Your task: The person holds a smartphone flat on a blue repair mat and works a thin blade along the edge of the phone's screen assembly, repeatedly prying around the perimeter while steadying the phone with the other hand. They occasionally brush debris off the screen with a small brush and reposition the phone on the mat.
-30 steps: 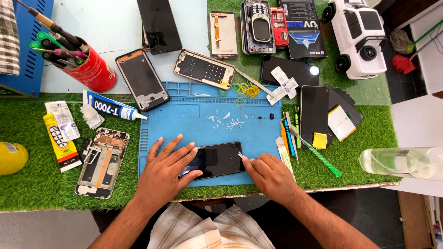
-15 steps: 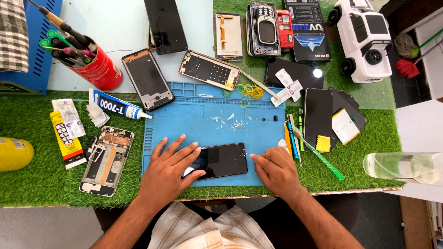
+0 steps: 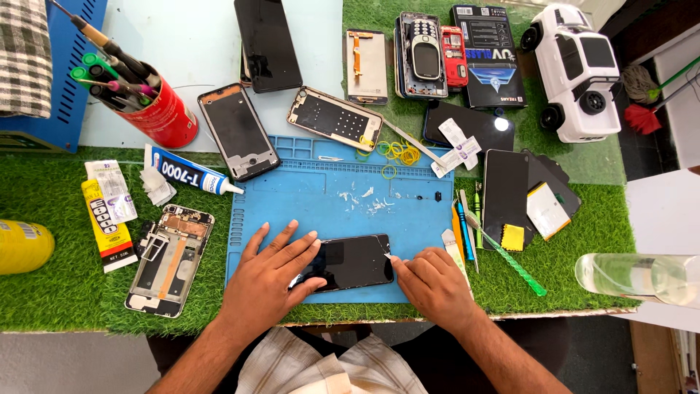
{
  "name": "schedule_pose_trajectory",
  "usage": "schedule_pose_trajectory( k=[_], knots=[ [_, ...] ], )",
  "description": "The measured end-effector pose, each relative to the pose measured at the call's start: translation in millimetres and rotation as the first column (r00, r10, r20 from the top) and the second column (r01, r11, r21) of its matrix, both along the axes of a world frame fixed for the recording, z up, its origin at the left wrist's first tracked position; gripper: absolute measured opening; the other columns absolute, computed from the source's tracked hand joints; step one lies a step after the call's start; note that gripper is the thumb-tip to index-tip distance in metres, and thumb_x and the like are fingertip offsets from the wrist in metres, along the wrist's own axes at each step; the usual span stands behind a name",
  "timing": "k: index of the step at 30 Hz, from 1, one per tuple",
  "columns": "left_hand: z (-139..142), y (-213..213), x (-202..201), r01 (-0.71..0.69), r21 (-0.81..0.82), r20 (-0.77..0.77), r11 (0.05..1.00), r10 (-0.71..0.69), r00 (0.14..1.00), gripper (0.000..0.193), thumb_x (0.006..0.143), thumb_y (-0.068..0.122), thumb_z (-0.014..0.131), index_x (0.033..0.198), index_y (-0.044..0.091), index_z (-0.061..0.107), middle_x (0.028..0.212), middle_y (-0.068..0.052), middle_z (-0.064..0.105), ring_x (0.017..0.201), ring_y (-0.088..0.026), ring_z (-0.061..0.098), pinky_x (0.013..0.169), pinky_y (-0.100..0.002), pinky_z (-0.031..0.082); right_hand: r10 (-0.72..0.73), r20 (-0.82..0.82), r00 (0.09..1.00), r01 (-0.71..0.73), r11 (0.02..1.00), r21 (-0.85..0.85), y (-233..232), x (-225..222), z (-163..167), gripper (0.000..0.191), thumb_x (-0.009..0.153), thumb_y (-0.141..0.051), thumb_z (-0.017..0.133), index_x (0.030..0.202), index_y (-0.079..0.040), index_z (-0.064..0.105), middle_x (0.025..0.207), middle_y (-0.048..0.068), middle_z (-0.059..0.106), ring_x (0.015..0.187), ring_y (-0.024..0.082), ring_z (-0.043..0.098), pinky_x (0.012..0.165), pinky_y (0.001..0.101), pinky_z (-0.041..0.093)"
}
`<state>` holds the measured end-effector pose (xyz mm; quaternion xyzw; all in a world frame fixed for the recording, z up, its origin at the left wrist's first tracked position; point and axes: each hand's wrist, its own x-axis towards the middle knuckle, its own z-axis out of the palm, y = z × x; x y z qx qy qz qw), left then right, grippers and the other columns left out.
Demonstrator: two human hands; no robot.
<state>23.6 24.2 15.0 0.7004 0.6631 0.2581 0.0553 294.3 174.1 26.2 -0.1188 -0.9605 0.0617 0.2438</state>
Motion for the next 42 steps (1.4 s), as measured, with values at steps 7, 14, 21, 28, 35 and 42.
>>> schedule_pose_trajectory(
  k=[7, 14, 21, 28, 35, 42],
  knots=[
    [1, -1, 1, -0.005, -0.008, -0.003, 1.000, 0.005, 1.000, 0.053, 0.087, 0.047, 0.073, 0.127, 0.013, 0.069, 0.138, -0.002, 0.066, 0.139, -0.026, 0.050, 0.118, -0.056, 0.028, -0.045, -0.004, 0.999, 0.045, 0.999, -0.023, 0, -1, -3, 0.030, 0.082, 0.003, 0.076, 0.111, 0.002, 0.072, 0.085, 0.003, 0.060, 0.080, 0.019, 0.063, 0.074, 0.0367, 0.051],
    [2, -1, 2, -0.022, -0.004, 0.002, 1.000, 0.022, 1.000, 0.052, 0.087, 0.047, 0.073, 0.127, 0.014, 0.070, 0.138, -0.002, 0.066, 0.139, -0.027, 0.050, 0.118, -0.056, 0.028, -0.271, -0.158, 0.950, 0.233, 0.947, -0.222, 2, -1, -9, 0.025, 0.080, 0.005, 0.081, 0.103, -0.004, 0.077, 0.078, 0.003, 0.057, 0.073, 0.018, 0.057, 0.068, 0.0355, 0.045],
    [3, 0, 2, -0.017, -0.007, -0.007, 1.000, 0.017, 1.000, 0.053, 0.087, 0.047, 0.073, 0.127, 0.012, 0.070, 0.137, -0.004, 0.066, 0.139, -0.028, 0.051, 0.118, -0.056, 0.028, -0.209, -0.065, 0.976, 0.199, 0.972, -0.126, 3, -5, -9, 0.026, 0.081, 0.002, 0.079, 0.105, -0.004, 0.077, 0.083, 0.003, 0.065, 0.078, 0.020, 0.062, 0.070, 0.0378, 0.047],
    [4, 0, 3, -0.031, -0.003, 0.005, 1.000, 0.031, 1.000, 0.051, 0.088, 0.045, 0.073, 0.127, 0.012, 0.070, 0.137, -0.004, 0.066, 0.139, -0.028, 0.050, 0.119, -0.056, 0.028, -0.407, -0.091, 0.909, 0.319, 0.819, -0.477, 10, -12, -12, 0.019, 0.088, -0.002, 0.077, 0.106, -0.006, 0.078, 0.089, 0.005, 0.069, 0.081, 0.018, 0.066, 0.068, 0.0319, 0.052],
    [3, -1, 3, -0.031, -0.009, 0.009, 0.999, 0.032, 0.999, 0.051, 0.088, 0.046, 0.073, 0.126, 0.013, 0.070, 0.138, -0.004, 0.066, 0.139, -0.027, 0.050, 0.118, -0.056, 0.027, -0.320, -0.024, 0.947, 0.258, 0.803, -0.537, 7, 12, -10, 0.021, 0.085, -0.002, 0.076, 0.104, -0.008, 0.079, 0.092, 0.005, 0.072, 0.081, 0.017, 0.067, 0.065, 0.0302, 0.052],
    [1, -1, 3, -0.033, -0.024, 0.007, 0.999, 0.033, 0.999, 0.051, 0.088, 0.046, 0.073, 0.127, 0.013, 0.070, 0.138, -0.004, 0.066, 0.139, -0.027, 0.049, 0.119, -0.057, 0.026, -0.279, -0.020, 0.960, 0.247, 0.879, -0.409, 15, -3, -12, 0.018, 0.087, -0.003, 0.076, 0.104, -0.007, 0.078, 0.094, 0.007, 0.072, 0.085, 0.022, 0.067, 0.072, 0.0341, 0.054]
  ],
)
